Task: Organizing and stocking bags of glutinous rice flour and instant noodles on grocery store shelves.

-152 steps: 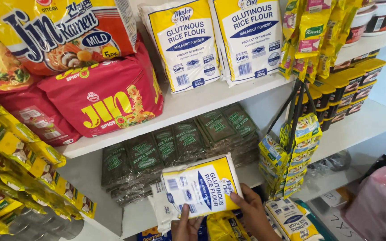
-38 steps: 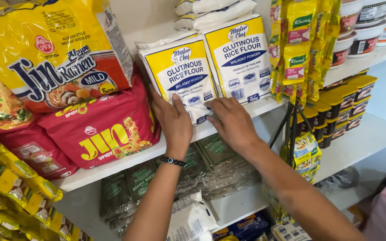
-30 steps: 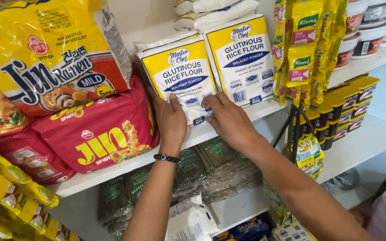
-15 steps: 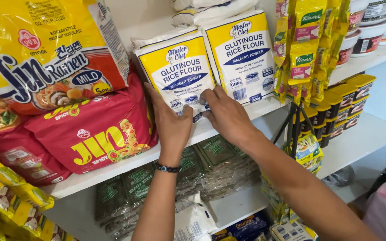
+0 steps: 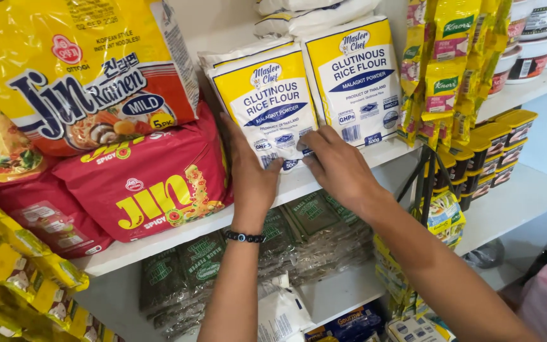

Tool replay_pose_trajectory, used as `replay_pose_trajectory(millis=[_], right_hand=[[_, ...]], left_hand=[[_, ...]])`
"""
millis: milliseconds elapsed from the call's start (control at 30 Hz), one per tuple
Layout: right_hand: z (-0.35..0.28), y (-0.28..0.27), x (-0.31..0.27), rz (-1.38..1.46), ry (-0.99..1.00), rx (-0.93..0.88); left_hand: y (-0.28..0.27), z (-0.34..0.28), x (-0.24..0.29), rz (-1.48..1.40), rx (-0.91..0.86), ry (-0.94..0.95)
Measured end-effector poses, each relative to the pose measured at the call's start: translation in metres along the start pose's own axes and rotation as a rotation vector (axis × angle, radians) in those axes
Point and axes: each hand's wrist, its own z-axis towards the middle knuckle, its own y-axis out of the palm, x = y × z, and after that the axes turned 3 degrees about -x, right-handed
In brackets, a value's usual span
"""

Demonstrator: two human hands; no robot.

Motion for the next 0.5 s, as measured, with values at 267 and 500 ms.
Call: replay_pose_trajectory(millis=[267, 500], right_hand=[[0.036, -0.006, -0.018, 0.050, -0.200, 0.163], [0.117, 0.028, -0.041, -0.185, -0.392, 0.215]], left_hand=[[0.007, 0.000, -0.013, -0.015, 0.001, -0.052], [0.014, 0.001, -0.023, 0.122, 0.013, -0.054]])
